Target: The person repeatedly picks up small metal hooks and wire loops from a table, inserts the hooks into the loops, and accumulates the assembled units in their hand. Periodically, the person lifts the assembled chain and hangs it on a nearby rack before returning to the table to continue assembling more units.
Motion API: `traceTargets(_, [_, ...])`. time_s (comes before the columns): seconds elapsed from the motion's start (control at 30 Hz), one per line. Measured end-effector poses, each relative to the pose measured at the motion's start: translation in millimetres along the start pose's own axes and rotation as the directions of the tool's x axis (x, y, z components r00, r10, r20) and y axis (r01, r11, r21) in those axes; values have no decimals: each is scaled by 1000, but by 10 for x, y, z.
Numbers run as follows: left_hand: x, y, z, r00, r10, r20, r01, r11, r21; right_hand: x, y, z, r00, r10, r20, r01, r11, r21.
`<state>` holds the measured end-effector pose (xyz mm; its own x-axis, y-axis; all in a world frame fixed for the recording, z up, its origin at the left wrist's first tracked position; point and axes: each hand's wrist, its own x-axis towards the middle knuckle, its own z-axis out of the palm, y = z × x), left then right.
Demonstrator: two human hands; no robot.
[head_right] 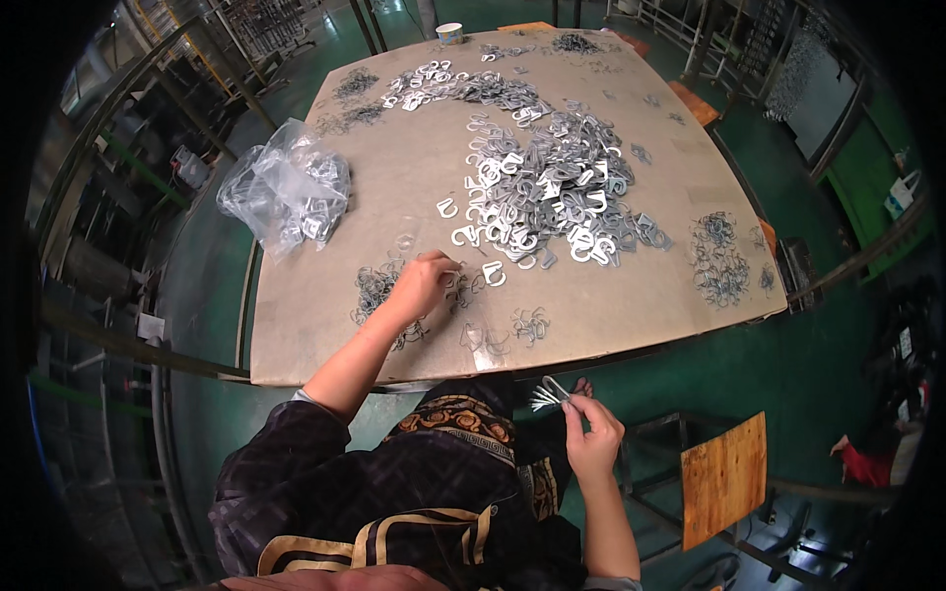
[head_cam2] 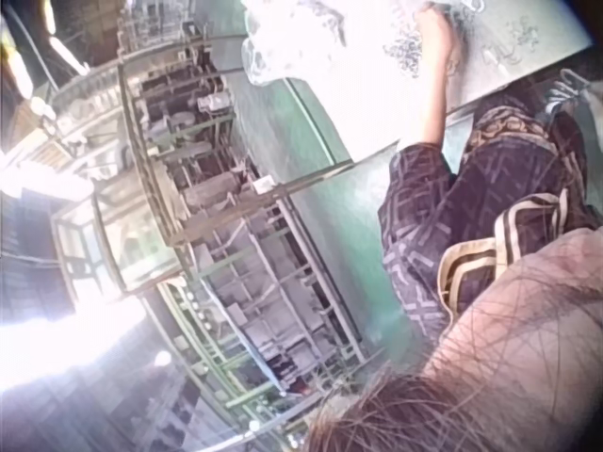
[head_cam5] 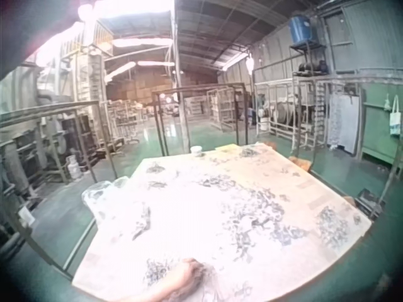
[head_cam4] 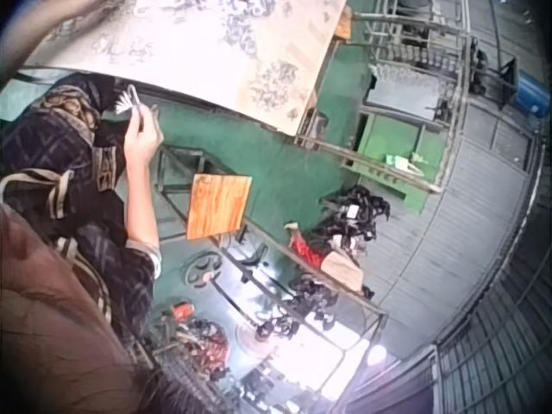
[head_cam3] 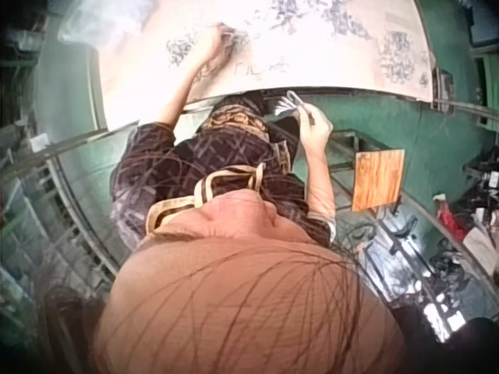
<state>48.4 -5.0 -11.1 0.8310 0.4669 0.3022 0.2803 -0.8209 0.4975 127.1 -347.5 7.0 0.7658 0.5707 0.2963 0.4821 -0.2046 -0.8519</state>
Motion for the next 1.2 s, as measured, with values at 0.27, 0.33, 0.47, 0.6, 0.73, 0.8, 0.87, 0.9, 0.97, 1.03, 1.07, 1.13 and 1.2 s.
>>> traceTargets(0.27, [-250,19,26,976,-106,190,61,971,229,32,27,66,1000,-16,-7,16,1000,12])
traceTargets(0.33, [-330,72,152,983,-69,171,14,951,308,48,24,71,1000,-20,-1,20,1000,11])
traceTargets(0.47, [-372,98,281,983,-14,182,-55,929,365,51,27,91,1000,-3,28,2,1000,25])
traceTargets(0.6, [-292,140,116,978,-17,209,-65,924,376,39,137,149,999,-26,31,26,1000,14])
traceTargets(0.73, [-275,113,-64,986,-71,150,26,957,287,69,75,181,999,-10,37,9,999,40])
traceTargets(0.8, [-261,215,-132,988,-84,132,75,995,72,72,98,222,1000,-11,22,10,999,49])
traceTargets(0.87, [-250,474,-265,954,-176,243,217,964,-155,87,66,247,999,-3,44,2,1000,24])
traceTargets(0.9, [-282,540,-199,944,-123,306,236,900,-367,93,50,248,999,2,54,-3,1000,8])
traceTargets(0.97, [-442,685,-65,922,5,386,294,638,-711,100,38,292,999,-23,44,21,999,44])
traceTargets(1.03, [-556,1074,-130,873,93,478,411,388,-825,102,4,303,998,-19,62,15,998,67])
traceTargets(1.07, [-624,1135,-84,860,125,495,427,355,-831,102,-18,303,998,-30,57,26,998,64])
traceTargets(1.13, [-659,1220,-1,905,172,389,276,458,-845,98,-73,290,998,-47,44,44,997,59])
traceTargets(1.2, [-651,1267,22,940,234,248,62,599,-799,90,-108,281,997,-60,40,58,997,52])
